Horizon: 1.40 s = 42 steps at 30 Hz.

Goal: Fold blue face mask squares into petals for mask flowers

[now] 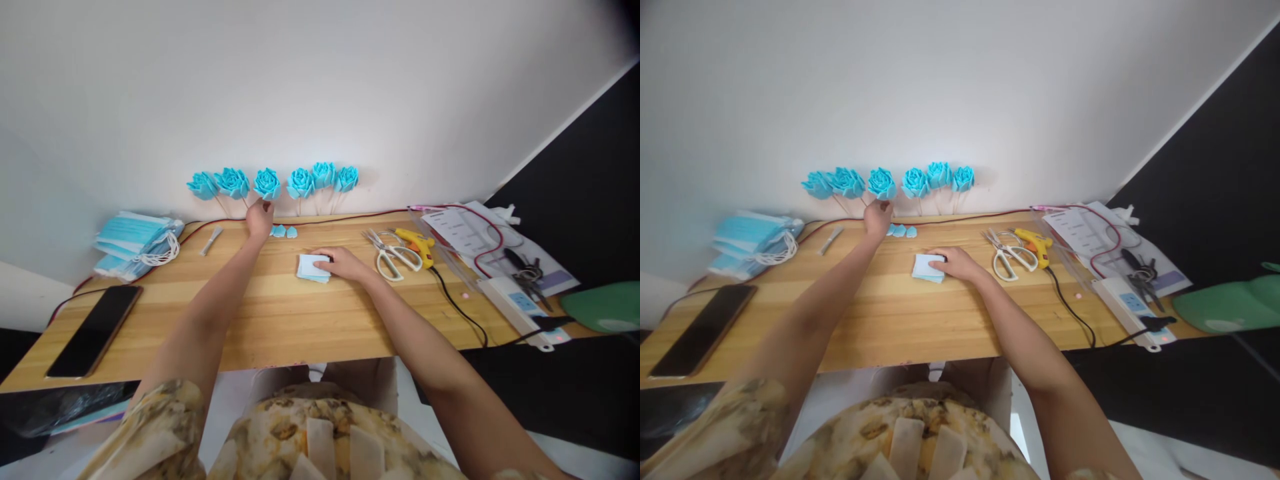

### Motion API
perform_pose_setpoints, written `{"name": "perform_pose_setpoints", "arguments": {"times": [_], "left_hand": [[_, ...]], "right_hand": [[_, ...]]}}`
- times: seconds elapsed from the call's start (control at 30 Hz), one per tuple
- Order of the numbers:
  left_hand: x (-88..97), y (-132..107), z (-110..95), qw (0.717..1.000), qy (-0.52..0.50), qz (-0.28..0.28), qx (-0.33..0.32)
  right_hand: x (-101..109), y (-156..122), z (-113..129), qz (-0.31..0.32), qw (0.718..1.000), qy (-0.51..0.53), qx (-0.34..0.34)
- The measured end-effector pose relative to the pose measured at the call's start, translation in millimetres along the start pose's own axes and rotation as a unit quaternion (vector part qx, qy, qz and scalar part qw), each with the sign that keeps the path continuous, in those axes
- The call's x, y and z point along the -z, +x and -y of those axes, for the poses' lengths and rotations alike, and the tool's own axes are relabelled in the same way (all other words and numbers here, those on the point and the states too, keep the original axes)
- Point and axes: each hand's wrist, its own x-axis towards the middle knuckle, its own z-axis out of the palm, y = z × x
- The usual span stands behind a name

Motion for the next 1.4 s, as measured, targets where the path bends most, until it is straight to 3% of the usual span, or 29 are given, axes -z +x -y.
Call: {"name": "perform_pose_setpoints", "arguments": {"times": [1.4], "left_hand": [[-1.0, 4.5, 6.5, 0.999, -0.02, 0.029, -0.012]], "right_hand": [[-0.9, 0.9, -0.8, -0.008, 1.0, -0.015, -0.002]]}}
